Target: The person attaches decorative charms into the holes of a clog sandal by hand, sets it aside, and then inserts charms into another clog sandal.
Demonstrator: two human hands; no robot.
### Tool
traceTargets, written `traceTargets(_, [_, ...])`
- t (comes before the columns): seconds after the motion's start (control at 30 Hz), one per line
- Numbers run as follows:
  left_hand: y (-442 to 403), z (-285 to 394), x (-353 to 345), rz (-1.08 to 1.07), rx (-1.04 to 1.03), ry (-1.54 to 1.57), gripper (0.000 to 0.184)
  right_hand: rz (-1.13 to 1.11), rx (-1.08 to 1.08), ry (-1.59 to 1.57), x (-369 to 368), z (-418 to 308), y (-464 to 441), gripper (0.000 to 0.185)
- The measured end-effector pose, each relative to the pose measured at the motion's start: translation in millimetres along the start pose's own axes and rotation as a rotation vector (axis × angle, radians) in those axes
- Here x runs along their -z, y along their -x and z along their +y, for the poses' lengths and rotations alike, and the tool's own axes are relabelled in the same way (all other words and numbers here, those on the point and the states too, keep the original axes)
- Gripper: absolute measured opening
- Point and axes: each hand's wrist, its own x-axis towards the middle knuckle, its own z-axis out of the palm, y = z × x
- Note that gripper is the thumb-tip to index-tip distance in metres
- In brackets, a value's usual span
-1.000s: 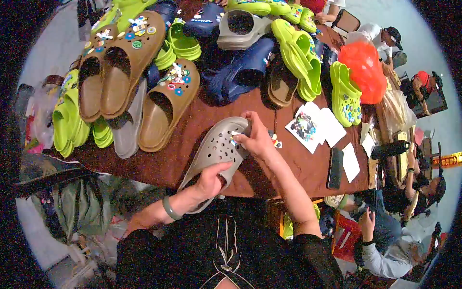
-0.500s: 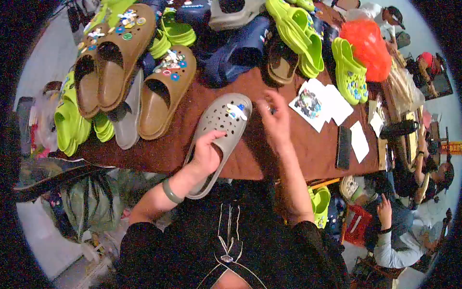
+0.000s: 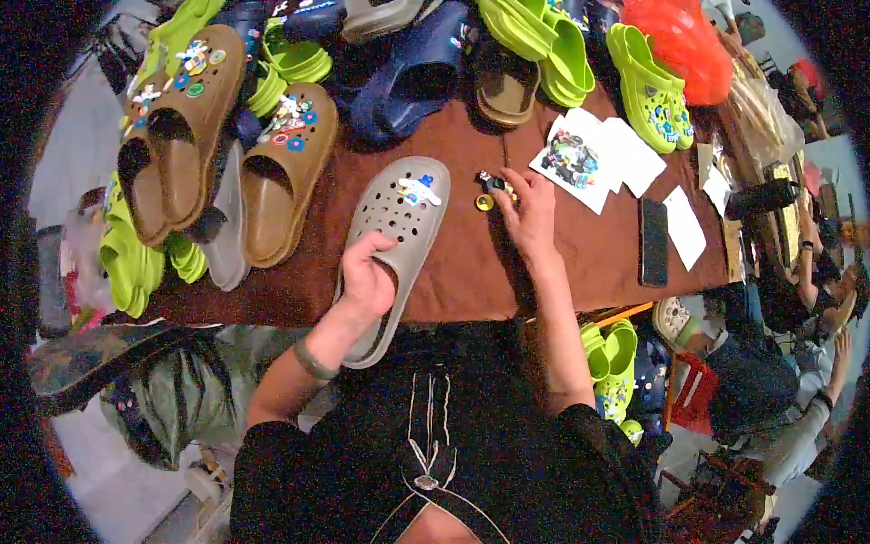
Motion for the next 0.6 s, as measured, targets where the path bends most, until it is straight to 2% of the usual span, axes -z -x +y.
traceTargets(0.07, [0.0,-0.9,1.7,-0.045,-0.018,-0.005,0.042,-0.010,0.056,0.099,-6.3,-1.7,-2.5,0.031])
traceTargets(0.17, [3.7,-1.3,1.8,0.014,-0.036,-0.099,0.041,-0.001,0.133,0.164,-9.5,10.1,-6.3,0.035])
traceTargets(0.2, [5.0,0.0,1.8,-0.003,-0.040,-0.084,0.035,-0.005,0.099,0.186,-3.8,-1.5,-6.9,0.034])
traceTargets(0.27, [6.0,1.7,0.1,-0.045,-0.042,-0.051,0.022,0.075,0.074,0.004,-2.5,-5.5,-6.0,0.027])
traceTargets(0.5, [2.1,-1.4,7.3,-0.064,-0.036,-0.157,0.010,-0.056,-0.227,-0.783,-0.6,-60.4,10.4,0.028])
traceTargets(0.6, [-0.2,-7.8,19.8,-0.107,-0.107,-0.379,0.013,-0.248,-0.219,-0.834,0.8,-86.3,11.4,0.021])
